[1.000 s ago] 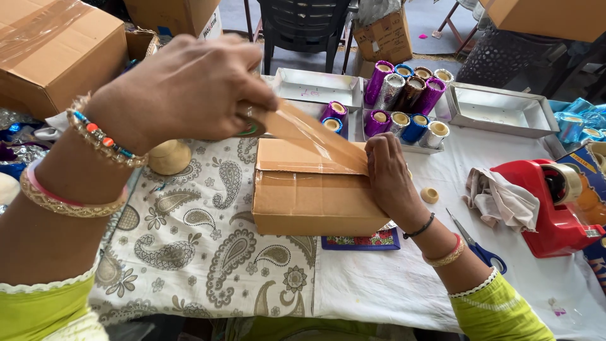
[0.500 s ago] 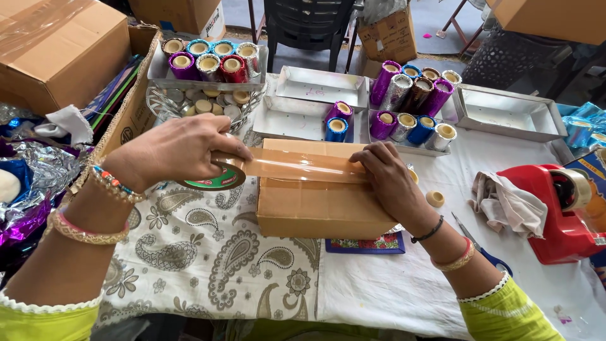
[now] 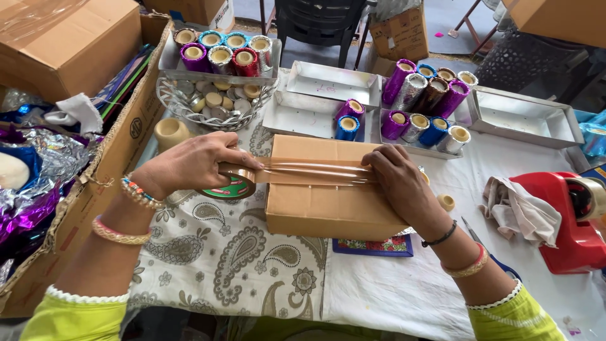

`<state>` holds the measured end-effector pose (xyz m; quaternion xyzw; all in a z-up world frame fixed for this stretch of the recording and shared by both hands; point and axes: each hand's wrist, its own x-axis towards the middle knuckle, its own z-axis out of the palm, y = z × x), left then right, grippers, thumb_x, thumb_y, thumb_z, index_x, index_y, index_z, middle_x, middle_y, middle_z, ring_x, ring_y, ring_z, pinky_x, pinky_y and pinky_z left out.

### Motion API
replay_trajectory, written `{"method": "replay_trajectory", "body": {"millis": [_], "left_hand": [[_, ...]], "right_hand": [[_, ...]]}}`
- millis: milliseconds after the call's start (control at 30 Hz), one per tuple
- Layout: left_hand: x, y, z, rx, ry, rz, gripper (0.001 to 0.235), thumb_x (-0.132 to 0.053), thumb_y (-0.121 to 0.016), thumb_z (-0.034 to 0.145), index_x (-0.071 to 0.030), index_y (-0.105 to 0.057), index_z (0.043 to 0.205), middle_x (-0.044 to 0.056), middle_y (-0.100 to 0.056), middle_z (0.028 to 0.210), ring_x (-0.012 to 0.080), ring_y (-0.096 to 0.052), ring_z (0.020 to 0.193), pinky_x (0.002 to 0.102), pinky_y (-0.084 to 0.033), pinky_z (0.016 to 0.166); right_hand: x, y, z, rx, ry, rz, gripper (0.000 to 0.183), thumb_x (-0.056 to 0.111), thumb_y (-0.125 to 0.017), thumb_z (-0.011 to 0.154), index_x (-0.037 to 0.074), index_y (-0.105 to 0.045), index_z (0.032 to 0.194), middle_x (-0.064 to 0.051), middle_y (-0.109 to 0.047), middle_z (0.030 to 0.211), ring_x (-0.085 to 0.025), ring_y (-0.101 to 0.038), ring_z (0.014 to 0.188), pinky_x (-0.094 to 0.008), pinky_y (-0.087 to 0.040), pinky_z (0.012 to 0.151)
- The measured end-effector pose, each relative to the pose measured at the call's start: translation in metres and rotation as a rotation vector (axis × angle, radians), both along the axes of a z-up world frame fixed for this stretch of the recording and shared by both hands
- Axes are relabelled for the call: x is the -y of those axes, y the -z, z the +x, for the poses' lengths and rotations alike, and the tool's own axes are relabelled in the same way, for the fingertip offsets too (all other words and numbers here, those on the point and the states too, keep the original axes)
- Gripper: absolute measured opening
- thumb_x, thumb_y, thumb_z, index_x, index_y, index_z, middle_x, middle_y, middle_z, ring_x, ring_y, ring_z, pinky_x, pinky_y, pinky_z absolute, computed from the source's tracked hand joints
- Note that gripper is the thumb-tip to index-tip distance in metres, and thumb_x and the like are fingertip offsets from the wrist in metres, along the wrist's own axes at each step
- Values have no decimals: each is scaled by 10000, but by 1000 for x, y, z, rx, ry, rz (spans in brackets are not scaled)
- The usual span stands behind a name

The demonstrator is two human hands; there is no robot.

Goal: The person places multiple colorful cylindrical items into a cardboard box, arranging them in rows. They then close the box flaps and seal the package using clear packing tape and scissors.

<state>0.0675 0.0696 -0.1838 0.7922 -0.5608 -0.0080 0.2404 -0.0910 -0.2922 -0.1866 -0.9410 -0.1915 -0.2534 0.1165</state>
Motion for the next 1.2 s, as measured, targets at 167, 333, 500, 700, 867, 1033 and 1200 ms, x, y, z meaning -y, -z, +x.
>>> {"method": "replay_trajectory", "body": {"millis": [167,333,500,700,867,1033,1200], "left_hand": [[-1,30,1,-41,1,-108,440,-306,-856,761,-274,-770,1191,28,-497,777,194,-554,769,356,-516,733],[-2,36,-14,-6,-56,-200,466,-313,-853,757,-285,-757,1213,31,-502,803,200,-560,780,362,-503,726],[1,44,-24,204,-141,-275,420,-296,-832,806,-313,-750,1218,45,-522,848,233,-586,843,379,-537,737],[1,45,-27,285,-216,-266,488,-234,-817,770,-366,-743,1233,37,-527,823,240,-596,832,383,-548,714],[4,54,-28,143,-226,-277,463,-219,-824,806,-349,-740,1243,30,-538,844,231,-599,840,386,-532,707],[2,61,-26,72,-207,-309,530,-229,-864,751,-292,-719,1256,43,-546,865,244,-580,882,390,-526,762],[-1,65,-17,-42,-104,-402,535,-130,-712,707,-181,-728,1239,84,-576,1040,287,-590,1034,401,-527,915]], "right_hand": [[1,1,1,3,4,-12,154,-1,-658,912,57,-645,1055,-92,-637,1051,-312,-620,1027,-418,-543,868],[3,3,-1,12,-4,-6,216,-3,-663,867,61,-654,1073,-86,-656,1061,-317,-639,1039,-423,-544,850],[27,13,7,-48,129,398,118,54,-629,1006,55,-681,1113,-66,-660,1025,-202,-702,886,-333,-564,769],[38,15,11,-180,-94,212,142,102,-691,946,90,-758,1071,-74,-642,941,-220,-638,861,-347,-546,757],[36,1,16,-187,-163,134,177,117,-674,950,83,-743,1109,-64,-659,992,-218,-626,925,-348,-537,809],[34,-6,12,-345,-98,192,250,140,-663,939,92,-719,1178,-79,-593,1039,-183,-613,939,-320,-563,820],[38,4,4,-165,19,221,189,142,-701,936,92,-708,1118,-56,-644,1050,-167,-677,846,-330,-571,751]]}}
